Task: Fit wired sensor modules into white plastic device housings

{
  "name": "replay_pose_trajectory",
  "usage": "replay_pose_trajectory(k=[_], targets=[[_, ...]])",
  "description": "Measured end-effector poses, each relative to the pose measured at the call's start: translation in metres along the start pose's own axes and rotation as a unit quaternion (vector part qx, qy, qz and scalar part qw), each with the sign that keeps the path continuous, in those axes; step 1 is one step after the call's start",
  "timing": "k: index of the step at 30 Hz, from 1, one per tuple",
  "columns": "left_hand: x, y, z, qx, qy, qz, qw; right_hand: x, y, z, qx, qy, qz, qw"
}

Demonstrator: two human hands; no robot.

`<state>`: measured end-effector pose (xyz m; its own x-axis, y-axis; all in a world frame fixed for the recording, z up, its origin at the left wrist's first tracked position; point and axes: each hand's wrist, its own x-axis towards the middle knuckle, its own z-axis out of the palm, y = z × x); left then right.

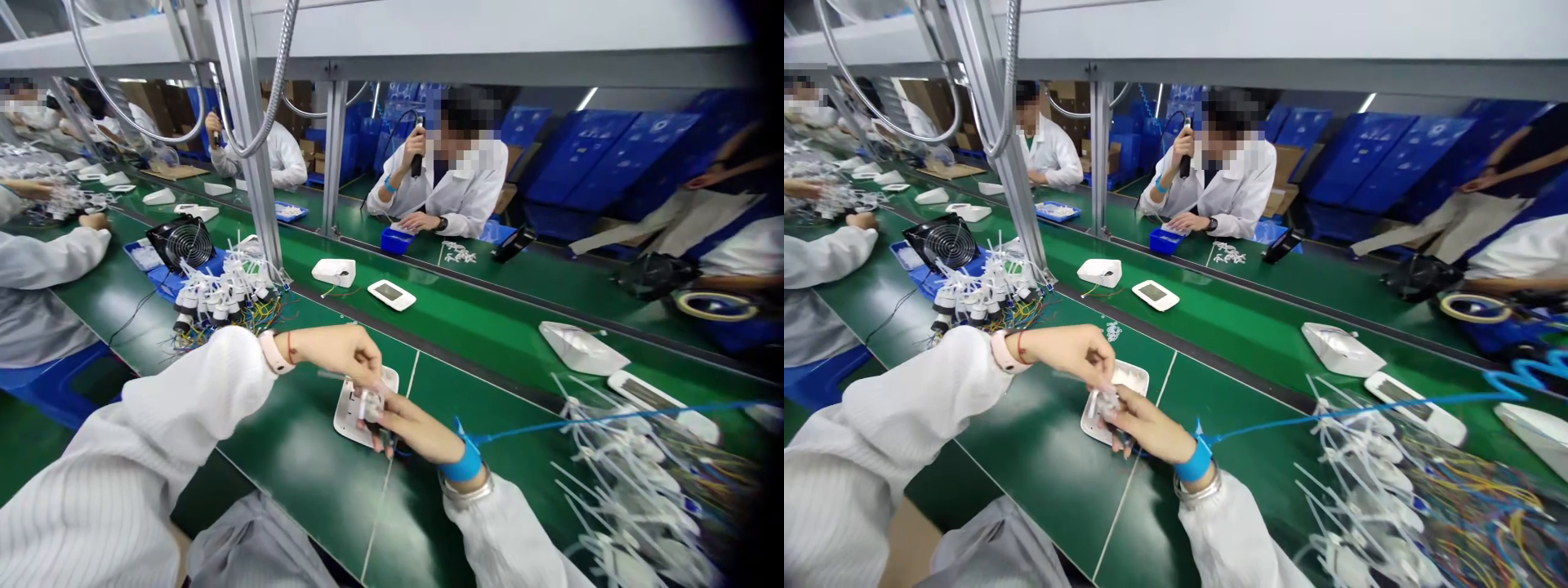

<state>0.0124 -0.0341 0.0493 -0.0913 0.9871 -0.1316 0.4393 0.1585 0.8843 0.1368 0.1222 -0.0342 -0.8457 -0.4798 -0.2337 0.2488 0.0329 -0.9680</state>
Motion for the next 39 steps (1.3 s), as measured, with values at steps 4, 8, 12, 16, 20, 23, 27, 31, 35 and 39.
replay_pose_trajectory(k=[4, 8, 12, 16, 20, 23, 27, 31, 35, 39], targets=[[-0.020, -0.015, -0.003, -0.184, -0.008, -0.009, 0.983, -0.008, -0.009, 0.000, -0.026, 0.021, 0.014, 0.999], [-0.026, -0.035, 0.012, -0.130, 0.141, 0.022, 0.981, -0.020, -0.020, -0.016, -0.239, 0.236, -0.033, 0.941], [-0.016, -0.069, 0.035, 0.022, 0.296, 0.066, 0.952, -0.019, -0.018, -0.030, -0.431, 0.319, -0.044, 0.843], [-0.007, -0.104, 0.048, 0.102, 0.354, 0.098, 0.924, 0.002, -0.003, -0.032, -0.604, 0.316, 0.004, 0.731], [-0.005, -0.123, 0.049, 0.103, 0.335, 0.099, 0.931, 0.022, 0.012, -0.030, -0.678, 0.262, 0.013, 0.686], [-0.006, -0.129, 0.048, 0.117, 0.325, 0.095, 0.934, 0.030, 0.019, -0.028, -0.696, 0.243, 0.004, 0.675], [-0.006, -0.131, 0.049, 0.185, 0.322, 0.089, 0.924, 0.033, 0.023, -0.023, -0.709, 0.258, 0.028, 0.655], [-0.007, -0.126, 0.051, 0.254, 0.306, 0.075, 0.915, 0.030, 0.020, -0.018, -0.713, 0.275, 0.022, 0.645], [-0.008, -0.120, 0.052, 0.279, 0.299, 0.065, 0.910, 0.031, 0.020, -0.017, -0.701, 0.304, -0.077, 0.640], [-0.008, -0.121, 0.052, 0.278, 0.298, 0.066, 0.911, 0.047, 0.031, -0.016, -0.662, 0.271, -0.181, 0.675]])
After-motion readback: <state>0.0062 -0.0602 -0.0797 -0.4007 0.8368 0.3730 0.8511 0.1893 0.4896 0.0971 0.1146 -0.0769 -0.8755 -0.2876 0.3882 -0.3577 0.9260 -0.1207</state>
